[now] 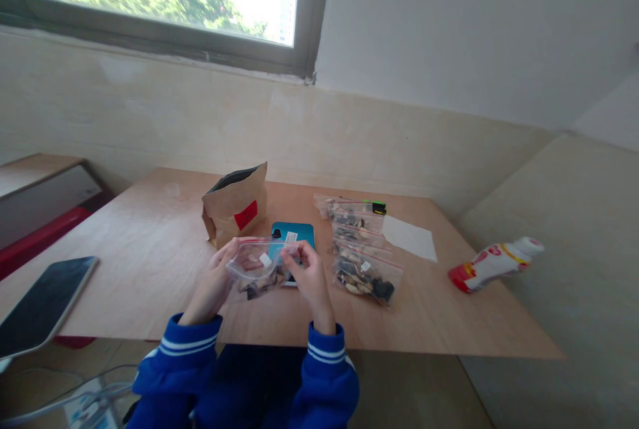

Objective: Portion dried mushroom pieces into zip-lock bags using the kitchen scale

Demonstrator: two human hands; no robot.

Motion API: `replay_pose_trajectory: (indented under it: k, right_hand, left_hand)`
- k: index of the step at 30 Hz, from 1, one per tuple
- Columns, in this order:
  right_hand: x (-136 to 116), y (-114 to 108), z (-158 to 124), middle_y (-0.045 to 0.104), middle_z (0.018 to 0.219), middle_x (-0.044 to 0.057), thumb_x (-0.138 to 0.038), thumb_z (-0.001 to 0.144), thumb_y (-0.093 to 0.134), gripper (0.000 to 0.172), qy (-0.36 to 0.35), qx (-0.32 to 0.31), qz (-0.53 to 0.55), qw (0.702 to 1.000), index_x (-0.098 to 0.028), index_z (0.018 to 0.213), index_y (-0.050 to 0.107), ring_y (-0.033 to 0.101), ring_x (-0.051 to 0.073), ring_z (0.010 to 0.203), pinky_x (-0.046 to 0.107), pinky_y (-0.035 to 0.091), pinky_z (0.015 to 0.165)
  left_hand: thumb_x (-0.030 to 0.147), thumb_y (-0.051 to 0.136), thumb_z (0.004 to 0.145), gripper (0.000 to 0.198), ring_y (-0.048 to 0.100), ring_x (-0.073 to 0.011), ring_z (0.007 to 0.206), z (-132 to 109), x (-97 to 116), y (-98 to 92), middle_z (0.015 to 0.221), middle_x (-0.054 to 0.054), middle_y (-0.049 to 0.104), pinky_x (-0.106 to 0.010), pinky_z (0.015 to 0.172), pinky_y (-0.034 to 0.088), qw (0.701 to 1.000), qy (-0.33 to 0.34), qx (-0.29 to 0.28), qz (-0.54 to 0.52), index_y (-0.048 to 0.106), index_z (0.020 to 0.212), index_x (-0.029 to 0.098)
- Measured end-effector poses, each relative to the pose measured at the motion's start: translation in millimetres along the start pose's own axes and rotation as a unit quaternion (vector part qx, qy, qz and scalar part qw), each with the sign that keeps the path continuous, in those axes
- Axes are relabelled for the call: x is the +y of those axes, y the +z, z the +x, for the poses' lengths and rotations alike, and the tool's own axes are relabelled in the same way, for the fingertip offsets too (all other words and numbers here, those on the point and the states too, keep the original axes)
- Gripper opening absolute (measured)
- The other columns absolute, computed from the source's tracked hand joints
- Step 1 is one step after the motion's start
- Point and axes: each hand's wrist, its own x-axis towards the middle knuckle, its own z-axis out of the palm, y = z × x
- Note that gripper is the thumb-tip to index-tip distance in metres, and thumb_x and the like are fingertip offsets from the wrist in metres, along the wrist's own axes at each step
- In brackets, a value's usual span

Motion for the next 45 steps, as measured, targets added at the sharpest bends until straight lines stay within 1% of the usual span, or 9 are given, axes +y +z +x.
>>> replay_pose_trajectory:
  k: [6,10,16,21,26,30,34,40,45]
  right_hand:
    - [-4.7,10.5,-6.3,0.056,0.066,-0.003,-0.046,0.076,0.068,0.031,-0.003,0.228,-0.018,0.974,-0.017,0.078,0.059,0.047,0.008,0.051,0.02,0.039,0.049]
    - [-4.0,17.9,-14.6,0.054,0.061,-0.003,-0.047,0.075,0.067,0.032,-0.016,0.288,-0.044,0.957,-0.017,0.075,0.057,0.043,0.008,0.046,0.02,0.034,0.043]
    - [3.0,16.8,-24.1,0.053,0.053,-0.006,-0.049,0.077,0.065,0.031,-0.002,0.235,0.004,0.972,-0.018,0.079,0.057,0.04,0.007,0.037,0.02,0.031,0.036]
    - [6.0,5.7,-32.3,0.053,0.049,-0.006,-0.049,0.082,0.061,0.032,0.002,0.163,0.018,0.987,-0.018,0.087,0.062,0.05,0.01,0.041,0.02,0.041,0.041]
    - [2.4,-3.8,-40.6,0.069,0.075,0.003,-0.044,0.085,0.059,0.027,-0.025,0.151,-0.02,0.988,-0.018,0.091,0.066,0.065,0.016,0.068,0.028,0.054,0.064]
    - [-2.4,-9.9,-45.0,0.072,0.082,0.005,-0.043,0.084,0.061,0.026,-0.023,0.162,-0.008,0.986,-0.019,0.089,0.068,0.067,0.018,0.074,0.031,0.055,0.069]
    - [-5.9,-15.5,-47.6,0.073,0.088,0.006,-0.043,0.082,0.062,0.026,-0.026,0.175,-0.002,0.984,-0.019,0.087,0.07,0.068,0.02,0.08,0.033,0.056,0.071]
    - [-12.2,-21.3,-51.4,0.072,0.074,0.004,-0.049,0.083,0.06,0.033,-0.019,0.157,-0.025,0.987,-0.019,0.089,0.071,0.064,0.017,0.059,0.03,0.054,0.056]
    - [-15.3,-27.3,-54.7,0.073,0.075,0.006,-0.056,0.082,0.058,0.042,0.009,0.128,-0.012,0.992,-0.018,0.095,0.07,0.064,0.02,0.059,0.031,0.053,0.049]
  left_hand:
    - [0.068,0.047,0.08,0.066,0.068,-0.0285,0.098,-3.3,-8.9,-8.0,0.11,-0.015,0.071,-0.041,0.085,0.053,0.999,-0.015,-0.041,-0.001,0.067,0.112,0.013]
    - [0.051,0.067,0.076,0.046,0.067,-0.0251,0.1,-17.7,-14.7,-3.0,0.108,-0.011,0.072,-0.034,0.086,0.052,0.998,0.038,0.004,0.044,0.069,0.105,0.016]
    - [0.043,0.07,0.075,0.028,0.066,-0.0131,0.069,-23.9,-17.7,-2.9,0.079,-0.002,0.072,-0.021,0.058,0.048,0.994,0.066,0.083,0.026,0.064,0.084,0.017]
    - [0.041,0.069,0.077,0.025,0.063,-0.0112,0.069,-24.7,-19.3,-7.7,0.075,0.0,0.068,-0.022,0.068,0.049,0.988,0.103,0.112,0.028,0.065,0.084,0.016]
    - [0.041,0.063,0.082,0.027,0.065,-0.0134,0.078,-30.3,-19.0,-6.0,0.084,-0.002,0.071,-0.025,0.078,0.049,0.991,0.098,0.093,0.023,0.068,0.092,0.017]
    - [0.043,0.061,0.083,0.028,0.066,-0.0149,0.082,-32.5,-15.4,-6.2,0.088,-0.003,0.071,-0.027,0.082,0.05,0.99,0.11,0.077,0.043,0.069,0.092,0.017]
    - [0.042,0.064,0.081,0.028,0.065,-0.0175,0.087,-33.5,-7.3,-12.1,0.089,-0.004,0.071,-0.028,0.083,0.05,0.979,0.141,0.072,0.131,0.07,0.09,0.016]
    - [0.044,0.063,0.081,0.03,0.065,-0.0195,0.088,-34.4,-3.1,-22.6,0.091,-0.004,0.071,-0.03,0.081,0.053,0.966,0.149,0.043,0.209,0.072,0.092,0.017]
    - [0.047,0.065,0.078,0.035,0.066,-0.0208,0.086,-35.0,-1.9,-25.7,0.09,-0.006,0.072,-0.032,0.077,0.056,0.972,0.116,0.019,0.204,0.072,0.093,0.016]
